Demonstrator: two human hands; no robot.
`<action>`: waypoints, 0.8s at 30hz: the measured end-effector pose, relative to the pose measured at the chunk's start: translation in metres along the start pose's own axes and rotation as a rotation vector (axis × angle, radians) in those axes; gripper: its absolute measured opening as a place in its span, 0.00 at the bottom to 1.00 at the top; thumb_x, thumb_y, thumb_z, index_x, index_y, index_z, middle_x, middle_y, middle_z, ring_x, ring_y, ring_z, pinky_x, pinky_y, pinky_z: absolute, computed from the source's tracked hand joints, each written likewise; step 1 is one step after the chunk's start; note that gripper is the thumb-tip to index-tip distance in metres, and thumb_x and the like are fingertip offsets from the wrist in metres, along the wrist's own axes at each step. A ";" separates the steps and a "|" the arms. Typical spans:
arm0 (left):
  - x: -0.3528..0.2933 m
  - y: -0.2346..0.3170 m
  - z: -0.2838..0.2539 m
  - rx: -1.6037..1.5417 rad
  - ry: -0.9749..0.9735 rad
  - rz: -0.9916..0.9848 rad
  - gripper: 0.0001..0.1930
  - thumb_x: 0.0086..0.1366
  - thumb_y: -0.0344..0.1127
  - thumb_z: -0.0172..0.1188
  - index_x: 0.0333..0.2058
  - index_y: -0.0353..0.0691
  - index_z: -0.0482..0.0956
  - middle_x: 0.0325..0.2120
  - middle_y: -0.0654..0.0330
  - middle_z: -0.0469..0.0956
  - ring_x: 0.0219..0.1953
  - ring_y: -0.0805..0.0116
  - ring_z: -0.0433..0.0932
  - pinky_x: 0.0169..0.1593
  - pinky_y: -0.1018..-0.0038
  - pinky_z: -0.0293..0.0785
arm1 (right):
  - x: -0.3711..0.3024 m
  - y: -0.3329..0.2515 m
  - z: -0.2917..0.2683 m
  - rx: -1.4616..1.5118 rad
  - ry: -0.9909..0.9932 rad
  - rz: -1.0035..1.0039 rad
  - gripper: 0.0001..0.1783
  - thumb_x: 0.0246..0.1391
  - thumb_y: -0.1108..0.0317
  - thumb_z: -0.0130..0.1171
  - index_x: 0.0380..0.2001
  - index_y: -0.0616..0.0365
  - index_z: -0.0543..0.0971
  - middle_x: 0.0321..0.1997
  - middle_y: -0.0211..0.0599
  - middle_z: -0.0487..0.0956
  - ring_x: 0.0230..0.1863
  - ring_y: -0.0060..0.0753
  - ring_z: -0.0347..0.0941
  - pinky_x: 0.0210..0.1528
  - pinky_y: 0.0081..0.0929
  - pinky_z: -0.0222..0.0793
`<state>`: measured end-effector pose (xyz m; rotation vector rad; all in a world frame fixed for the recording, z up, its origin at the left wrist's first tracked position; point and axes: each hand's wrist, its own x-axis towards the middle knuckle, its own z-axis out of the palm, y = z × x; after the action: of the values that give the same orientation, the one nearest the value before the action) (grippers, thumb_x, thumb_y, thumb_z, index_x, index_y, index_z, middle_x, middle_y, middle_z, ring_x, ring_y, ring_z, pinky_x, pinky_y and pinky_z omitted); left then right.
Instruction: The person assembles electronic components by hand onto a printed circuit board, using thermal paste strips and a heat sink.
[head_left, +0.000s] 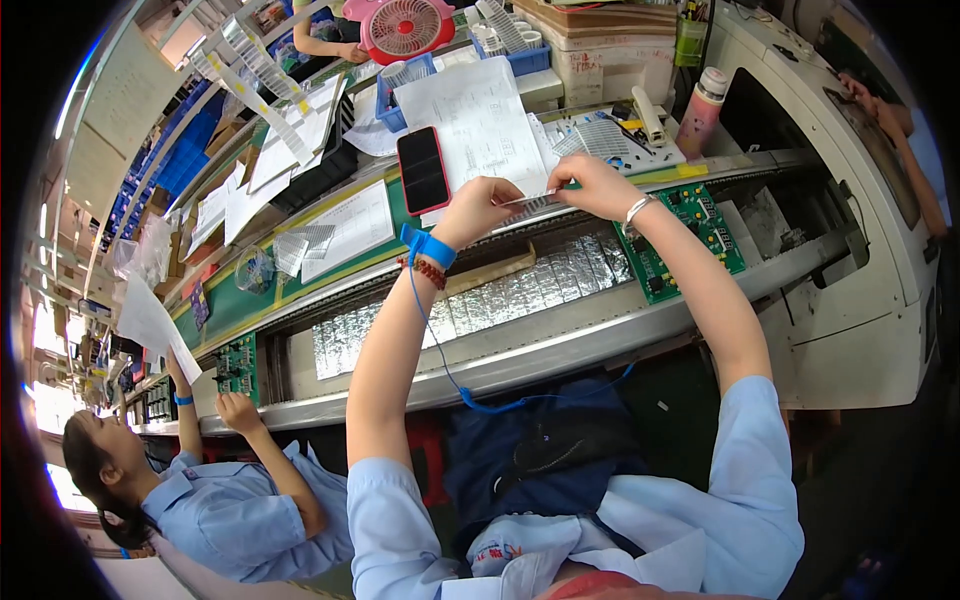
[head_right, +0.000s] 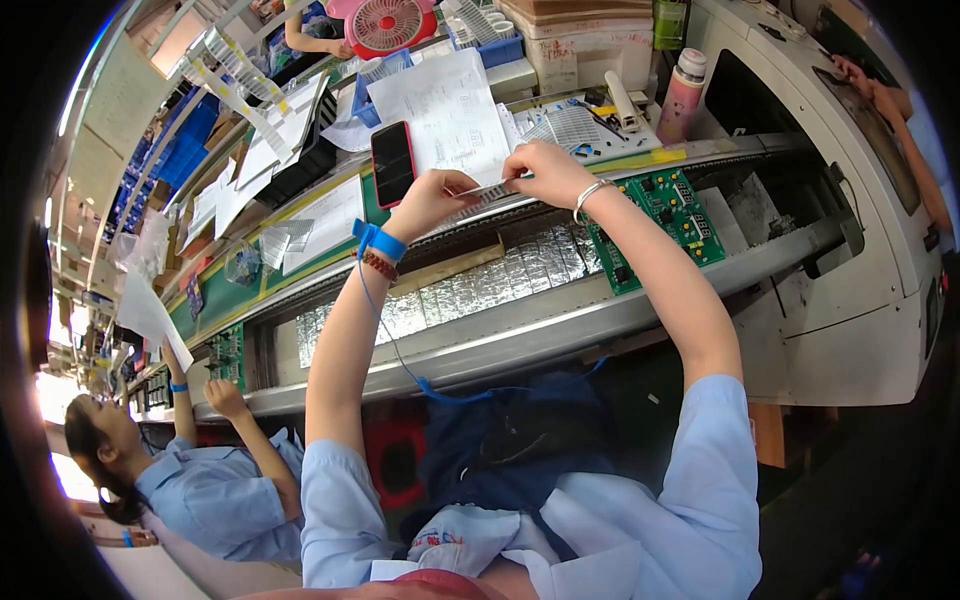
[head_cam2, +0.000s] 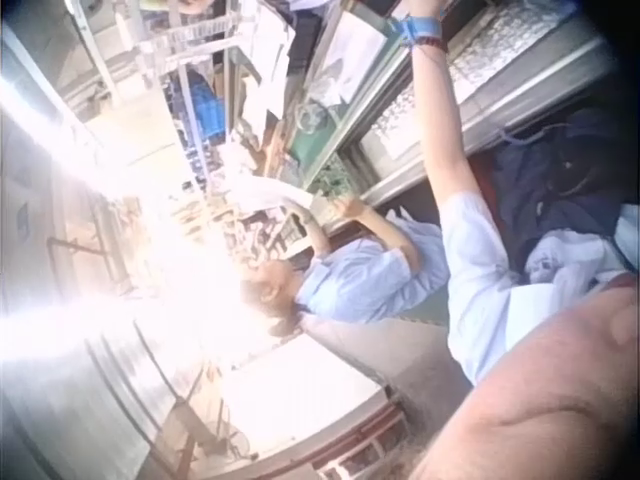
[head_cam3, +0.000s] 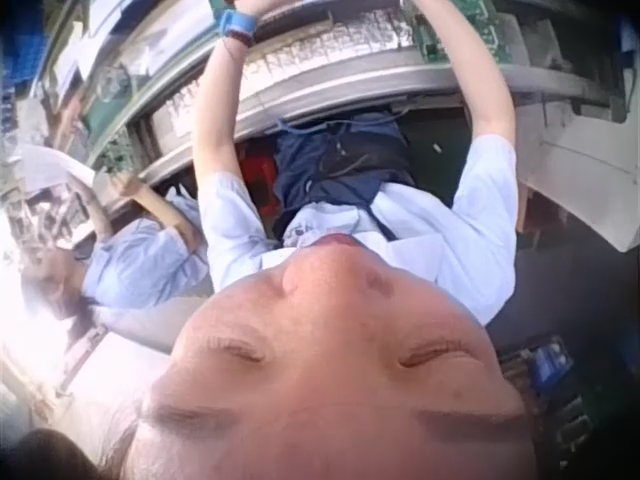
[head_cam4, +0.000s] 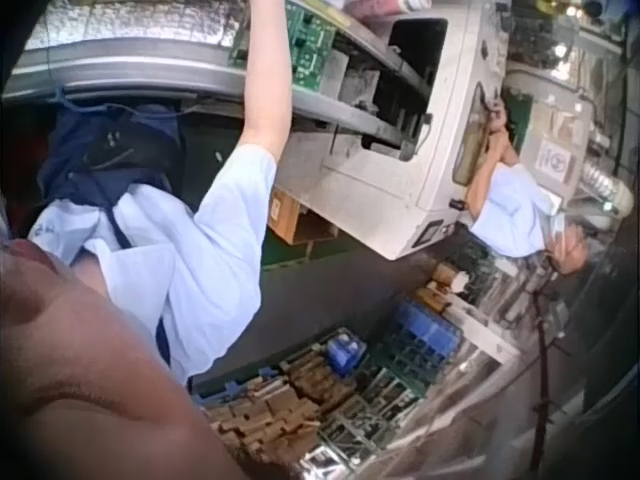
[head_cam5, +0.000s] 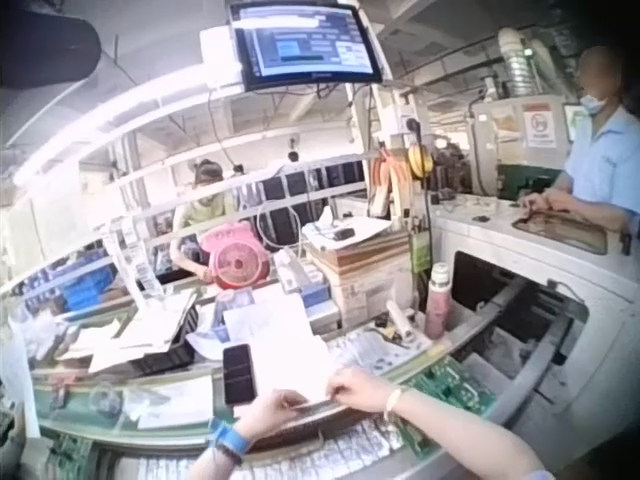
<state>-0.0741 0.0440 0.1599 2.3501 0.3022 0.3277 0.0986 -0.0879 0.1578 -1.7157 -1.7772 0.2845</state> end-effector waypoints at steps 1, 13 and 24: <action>0.004 -0.005 0.000 0.076 -0.003 -0.030 0.08 0.50 0.31 0.61 0.29 0.33 0.78 0.23 0.56 0.78 0.26 0.72 0.75 0.33 0.77 0.71 | 0.001 0.006 0.000 -0.039 0.030 -0.007 0.05 0.40 0.67 0.59 0.23 0.57 0.77 0.26 0.36 0.75 0.34 0.37 0.70 0.38 0.29 0.64; -0.005 -0.041 0.032 0.301 0.190 0.014 0.04 0.47 0.31 0.60 0.24 0.39 0.77 0.23 0.58 0.76 0.32 0.60 0.71 0.36 0.68 0.68 | -0.003 0.032 0.042 -0.215 -0.003 0.102 0.03 0.40 0.65 0.59 0.22 0.49 0.76 0.28 0.27 0.74 0.41 0.31 0.67 0.48 0.34 0.54; -0.009 -0.038 0.041 0.500 0.303 0.138 0.08 0.41 0.25 0.58 0.24 0.42 0.74 0.23 0.61 0.73 0.32 0.60 0.70 0.37 0.68 0.65 | -0.005 0.025 0.049 -0.379 0.096 0.041 0.04 0.40 0.72 0.56 0.22 0.50 0.76 0.30 0.27 0.72 0.43 0.30 0.65 0.47 0.31 0.55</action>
<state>-0.0746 0.0420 0.1032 2.8186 0.4033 0.7518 0.0900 -0.0761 0.1041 -1.9899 -1.8106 -0.1261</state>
